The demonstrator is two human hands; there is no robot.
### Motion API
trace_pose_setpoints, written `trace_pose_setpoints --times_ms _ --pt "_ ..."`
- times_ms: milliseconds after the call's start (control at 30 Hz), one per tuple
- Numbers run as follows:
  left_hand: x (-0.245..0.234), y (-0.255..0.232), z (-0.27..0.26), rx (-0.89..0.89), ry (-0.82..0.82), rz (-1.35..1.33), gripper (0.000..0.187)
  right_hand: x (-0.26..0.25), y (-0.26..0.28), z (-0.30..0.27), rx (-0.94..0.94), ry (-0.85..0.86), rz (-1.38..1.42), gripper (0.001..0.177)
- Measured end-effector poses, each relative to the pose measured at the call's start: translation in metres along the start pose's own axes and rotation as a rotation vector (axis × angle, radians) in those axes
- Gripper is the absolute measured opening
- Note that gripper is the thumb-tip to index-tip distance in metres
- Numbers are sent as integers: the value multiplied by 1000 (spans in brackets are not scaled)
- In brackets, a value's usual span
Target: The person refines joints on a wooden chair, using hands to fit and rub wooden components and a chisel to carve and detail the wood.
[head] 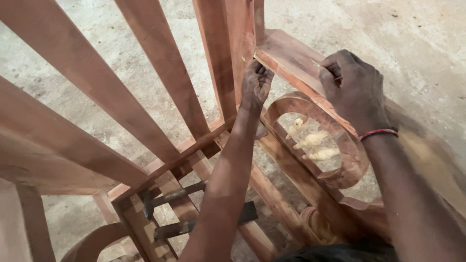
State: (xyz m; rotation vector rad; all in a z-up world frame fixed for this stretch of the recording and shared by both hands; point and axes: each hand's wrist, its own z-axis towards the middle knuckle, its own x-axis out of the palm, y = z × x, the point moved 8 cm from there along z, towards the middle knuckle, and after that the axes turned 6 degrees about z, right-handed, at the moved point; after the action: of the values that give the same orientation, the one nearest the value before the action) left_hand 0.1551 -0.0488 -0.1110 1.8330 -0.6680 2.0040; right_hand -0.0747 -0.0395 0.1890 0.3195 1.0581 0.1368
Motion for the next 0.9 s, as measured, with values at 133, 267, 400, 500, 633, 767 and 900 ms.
trace_pose_setpoints --times_ms 133,267,400,500,633,767,900 --pt "-6 6 9 -84 -67 -43 20 -2 4 -1 -35 -8 13 10" --pt "-1 17 10 -67 -107 -79 17 3 -1 0 7 11 -19 10" --pt "9 18 7 -27 -96 -113 18 -4 -2 0 -43 -60 -29 9" --pt "9 13 -25 -35 -45 -54 28 -8 -1 -3 -60 -74 31 12" --pt "-8 4 -98 -15 -247 484 38 -9 -2 -3 -70 -83 15 12" --pt "6 -18 -194 48 -389 813 35 -6 -8 -5 -128 -99 -17 16" --pt "40 -7 -231 117 -287 746 9 -9 -13 -9 -164 -145 -29 12"
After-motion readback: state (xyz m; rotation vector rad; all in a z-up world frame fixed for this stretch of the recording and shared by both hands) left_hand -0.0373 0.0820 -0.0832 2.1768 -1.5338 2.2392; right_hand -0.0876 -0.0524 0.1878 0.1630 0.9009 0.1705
